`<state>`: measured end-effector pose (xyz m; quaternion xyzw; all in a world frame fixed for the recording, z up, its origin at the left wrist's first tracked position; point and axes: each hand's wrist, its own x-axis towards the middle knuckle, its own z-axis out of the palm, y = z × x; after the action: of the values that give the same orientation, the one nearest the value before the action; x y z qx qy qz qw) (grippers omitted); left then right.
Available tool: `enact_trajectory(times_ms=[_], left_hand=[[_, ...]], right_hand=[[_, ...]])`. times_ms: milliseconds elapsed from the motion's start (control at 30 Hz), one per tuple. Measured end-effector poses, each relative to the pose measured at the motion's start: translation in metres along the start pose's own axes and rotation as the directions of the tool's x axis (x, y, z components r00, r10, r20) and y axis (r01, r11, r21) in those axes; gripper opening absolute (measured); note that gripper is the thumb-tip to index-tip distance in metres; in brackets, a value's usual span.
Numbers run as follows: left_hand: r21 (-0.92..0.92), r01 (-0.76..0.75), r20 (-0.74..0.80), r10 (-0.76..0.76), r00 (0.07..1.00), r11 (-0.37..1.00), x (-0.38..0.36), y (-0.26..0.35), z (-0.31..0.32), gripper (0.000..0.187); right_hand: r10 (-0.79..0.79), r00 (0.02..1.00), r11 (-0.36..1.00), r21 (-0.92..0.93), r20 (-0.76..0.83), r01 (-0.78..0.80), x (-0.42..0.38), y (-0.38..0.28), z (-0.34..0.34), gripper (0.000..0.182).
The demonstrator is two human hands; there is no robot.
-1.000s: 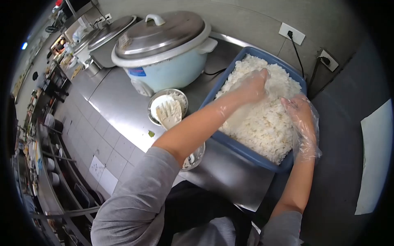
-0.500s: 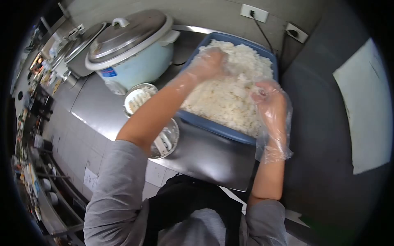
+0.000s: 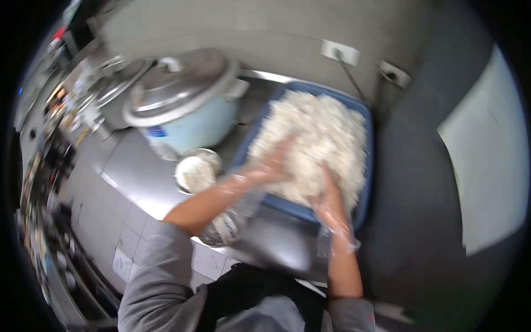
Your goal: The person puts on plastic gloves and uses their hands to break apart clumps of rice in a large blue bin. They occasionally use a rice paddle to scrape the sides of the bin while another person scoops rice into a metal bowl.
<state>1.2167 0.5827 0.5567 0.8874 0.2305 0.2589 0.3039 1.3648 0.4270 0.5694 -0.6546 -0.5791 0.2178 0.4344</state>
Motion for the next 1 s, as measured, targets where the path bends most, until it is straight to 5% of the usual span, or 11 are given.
enact_trajectory(times_ms=[133, 333, 467, 500, 533, 567, 667, 733, 833, 933, 1000], left_hand=[[-0.186, 0.282, 0.107, -0.266, 0.958, 0.941, 0.033, 0.048, -0.016, 0.111], [-0.32, -0.064, -0.264, -0.024, 0.964, 0.945, 0.074, 0.039, -0.035, 0.059], [0.118, -0.266, -0.592, 0.283, 0.755, 0.957, 0.118, 0.0, -0.004, 0.026], [-0.096, -0.136, -0.341, 0.096, 0.935, 0.986, 0.125, -0.005, -0.014, 0.039], [0.173, -0.052, -0.334, 0.109, 0.936, 0.984, 0.129, -0.003, -0.019, 0.03], [0.185, 0.039, -0.478, 0.055, 0.877, 0.982, 0.127, -0.005, -0.013, 0.033], [0.425, 0.082, -0.276, 0.043, 0.96, 0.902, 0.115, 0.004, -0.038, 0.044], [0.344, 0.113, -0.09, -0.088, 0.992, 0.932, 0.098, 0.012, -0.054, 0.043], [0.18, 0.135, 0.02, -0.141, 0.99, 0.974, 0.08, 0.006, -0.055, 0.051], [0.356, 0.102, -0.02, -0.102, 0.995, 0.929, 0.06, 0.012, -0.063, 0.053], [0.525, 0.179, -0.017, -0.2, 0.98, 0.832, 0.051, 0.043, -0.085, 0.051]], right_hand=[[-0.169, 0.968, 0.97, 0.144, -0.188, 0.198, 0.053, 0.016, 0.015, 0.08], [-0.17, 0.954, 0.982, 0.035, -0.248, 0.184, 0.138, 0.026, -0.05, 0.042], [-0.016, 0.945, 0.993, -0.117, -0.326, -0.023, 0.151, -0.019, -0.077, 0.036], [0.015, 0.936, 0.999, -0.034, -0.353, -0.029, 0.149, -0.029, -0.075, 0.033], [-0.02, 0.921, 0.998, -0.065, -0.389, -0.006, 0.156, -0.019, -0.079, 0.035], [0.023, 0.914, 0.989, -0.122, -0.405, -0.079, 0.155, -0.031, -0.079, 0.038], [0.086, 0.994, 0.979, -0.18, -0.068, -0.097, 0.167, -0.028, -0.094, 0.049], [0.026, 1.0, 0.999, -0.023, 0.007, -0.025, 0.157, -0.02, -0.086, 0.048], [-0.317, 0.946, 0.903, -0.287, 0.058, 0.32, 0.152, 0.004, -0.078, 0.038], [-0.333, 0.933, 0.815, -0.54, -0.135, 0.212, 0.139, -0.005, -0.076, 0.03], [-0.314, 0.906, 0.871, -0.465, -0.283, 0.157, 0.127, -0.031, -0.073, 0.035]])
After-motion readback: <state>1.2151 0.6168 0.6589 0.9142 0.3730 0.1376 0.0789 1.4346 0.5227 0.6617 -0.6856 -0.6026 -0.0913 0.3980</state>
